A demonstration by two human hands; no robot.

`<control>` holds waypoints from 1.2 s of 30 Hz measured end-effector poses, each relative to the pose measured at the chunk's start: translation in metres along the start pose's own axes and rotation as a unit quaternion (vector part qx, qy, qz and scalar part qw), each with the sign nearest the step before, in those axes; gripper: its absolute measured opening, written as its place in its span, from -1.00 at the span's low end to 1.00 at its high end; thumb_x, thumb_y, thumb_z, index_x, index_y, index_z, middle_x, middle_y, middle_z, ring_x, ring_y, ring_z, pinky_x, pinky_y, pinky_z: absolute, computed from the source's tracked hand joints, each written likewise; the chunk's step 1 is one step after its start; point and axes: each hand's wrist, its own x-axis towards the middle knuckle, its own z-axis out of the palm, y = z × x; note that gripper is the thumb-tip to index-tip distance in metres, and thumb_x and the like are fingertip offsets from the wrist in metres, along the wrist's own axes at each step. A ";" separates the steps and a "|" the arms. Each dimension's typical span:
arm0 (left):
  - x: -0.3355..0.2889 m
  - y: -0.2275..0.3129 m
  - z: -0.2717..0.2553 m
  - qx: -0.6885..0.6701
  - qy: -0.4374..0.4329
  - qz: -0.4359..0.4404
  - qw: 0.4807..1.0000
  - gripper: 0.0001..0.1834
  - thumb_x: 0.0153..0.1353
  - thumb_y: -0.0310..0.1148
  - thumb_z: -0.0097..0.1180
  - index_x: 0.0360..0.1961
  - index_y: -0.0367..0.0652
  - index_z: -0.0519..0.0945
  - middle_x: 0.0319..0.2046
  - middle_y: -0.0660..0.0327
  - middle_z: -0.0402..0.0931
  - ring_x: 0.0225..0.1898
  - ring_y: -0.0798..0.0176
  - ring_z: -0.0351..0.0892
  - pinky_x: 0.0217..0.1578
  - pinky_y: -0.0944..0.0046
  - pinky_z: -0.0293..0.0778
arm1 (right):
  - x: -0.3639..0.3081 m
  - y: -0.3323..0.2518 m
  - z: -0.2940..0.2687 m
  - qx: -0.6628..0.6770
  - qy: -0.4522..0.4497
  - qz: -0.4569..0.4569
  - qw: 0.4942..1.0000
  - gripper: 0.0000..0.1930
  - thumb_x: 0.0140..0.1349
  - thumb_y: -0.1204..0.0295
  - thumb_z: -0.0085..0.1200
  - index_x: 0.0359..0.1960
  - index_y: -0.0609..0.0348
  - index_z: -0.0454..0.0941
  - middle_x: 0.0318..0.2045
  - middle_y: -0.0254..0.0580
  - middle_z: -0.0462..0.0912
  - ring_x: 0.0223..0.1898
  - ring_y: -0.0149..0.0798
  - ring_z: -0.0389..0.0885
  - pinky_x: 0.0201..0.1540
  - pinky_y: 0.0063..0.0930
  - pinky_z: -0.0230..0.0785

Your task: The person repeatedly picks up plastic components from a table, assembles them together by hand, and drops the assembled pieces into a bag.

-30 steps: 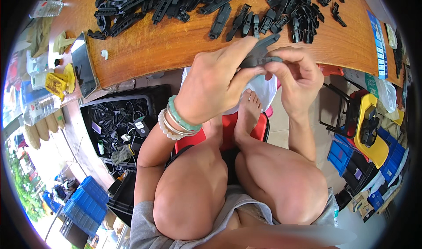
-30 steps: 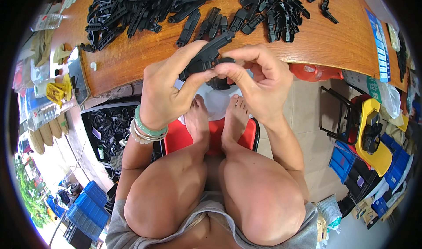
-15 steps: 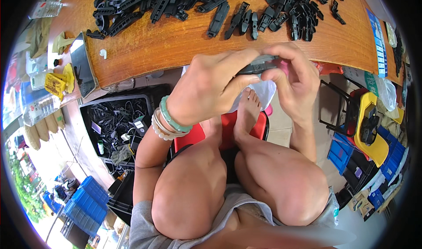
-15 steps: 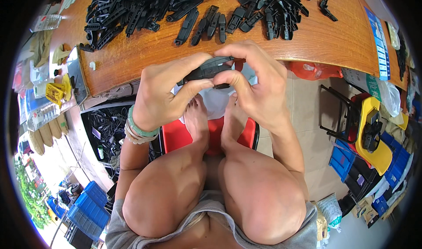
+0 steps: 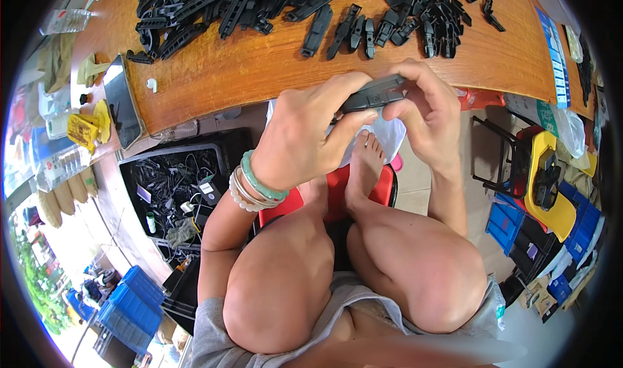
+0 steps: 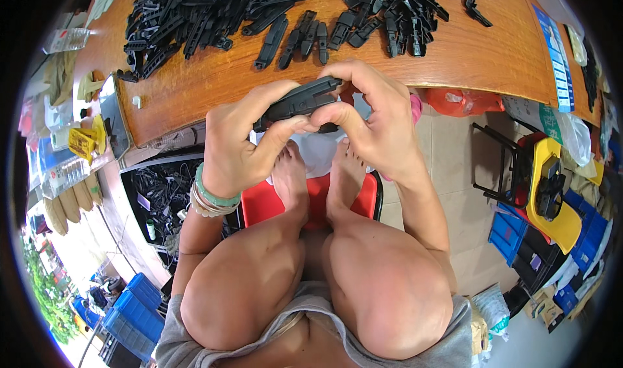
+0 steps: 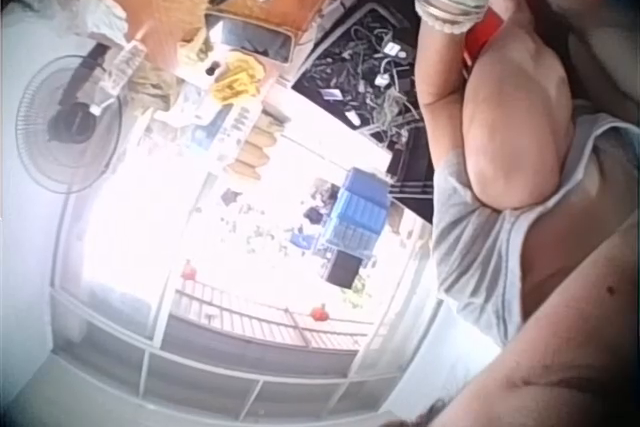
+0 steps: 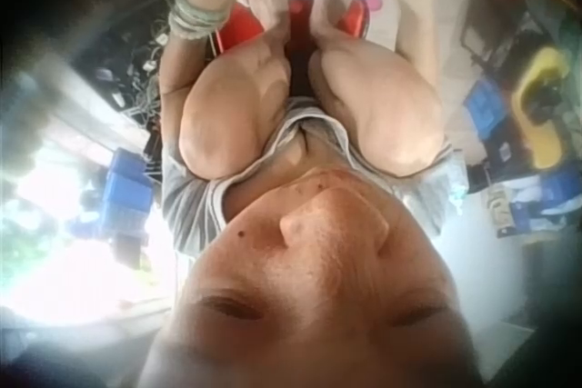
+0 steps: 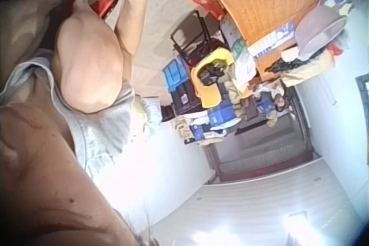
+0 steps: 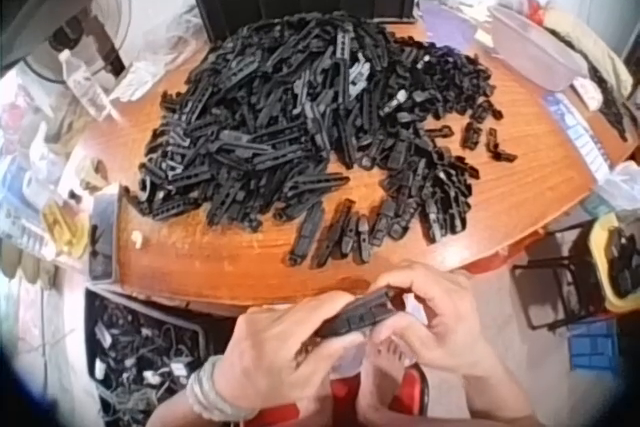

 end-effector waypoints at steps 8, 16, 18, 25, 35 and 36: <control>0.003 -0.011 -0.004 -0.012 -0.029 -0.013 0.999 -0.66 0.00 -0.35 0.28 -0.20 -0.27 0.53 -0.48 0.03 0.53 -0.53 0.01 0.54 -0.52 0.25 0.44 | 0.000 -0.003 -0.005 0.047 -0.031 0.078 0.995 -0.82 0.00 0.50 0.22 -0.34 0.27 0.55 -0.48 -0.23 0.61 -0.45 -0.44 0.55 -0.38 -0.55 0.36; 0.039 -0.057 -0.014 0.163 0.103 -0.035 0.981 -0.80 0.03 -0.31 0.23 -0.42 -0.23 0.58 -0.47 0.10 0.53 -0.49 0.01 0.54 -0.48 0.18 0.45 | 0.025 0.008 -0.012 -0.157 -0.021 0.015 0.987 -0.85 0.01 0.55 0.18 -0.33 0.19 0.57 -0.49 -0.22 0.55 -0.45 -0.26 0.52 -0.39 -0.49 0.35; 0.052 -0.056 -0.009 0.244 0.083 -0.037 0.966 -0.81 0.05 -0.30 0.19 -0.46 -0.23 0.56 -0.47 0.11 0.51 -0.49 0.00 0.53 -0.48 0.14 0.44 | 0.042 0.011 -0.004 -0.303 0.053 -0.176 0.935 -0.85 -0.02 0.58 0.16 -0.35 0.18 0.58 -0.47 -0.25 0.50 -0.41 -0.21 0.50 -0.42 -0.44 0.34; 0.043 -0.066 -0.007 0.310 0.109 -0.040 0.943 -0.82 0.06 -0.33 0.16 -0.47 -0.24 0.52 -0.48 0.11 0.46 -0.51 0.03 0.53 -0.50 0.13 0.43 | 0.053 0.014 0.031 -0.450 -0.029 -0.188 0.873 -0.74 -0.21 0.54 0.14 -0.37 0.12 0.62 -0.26 -0.21 0.41 -0.13 -0.15 0.33 -0.11 -0.30 0.18; 0.015 -0.048 -0.020 -0.387 0.146 -0.258 0.873 -0.82 0.22 -0.45 0.02 -0.25 -0.38 0.41 -0.49 0.09 0.50 -0.49 0.25 0.56 -0.47 0.33 0.54 | 0.046 0.026 0.013 -0.066 0.162 -0.159 0.972 -0.77 0.18 0.58 -0.07 -0.13 0.21 0.50 -0.45 -0.13 0.59 -0.59 -0.34 0.51 -0.57 -0.59 0.31; 0.013 -0.050 -0.022 -0.430 0.115 -0.259 0.857 -0.82 0.23 -0.44 0.02 -0.25 -0.37 0.41 -0.49 0.09 0.49 -0.47 0.24 0.57 -0.47 0.33 0.54 | 0.045 0.018 0.010 0.125 0.156 -0.023 0.979 -0.76 0.22 0.56 -0.10 -0.08 0.27 0.45 -0.37 -0.08 0.61 -0.55 -0.37 0.53 -0.54 -0.60 0.34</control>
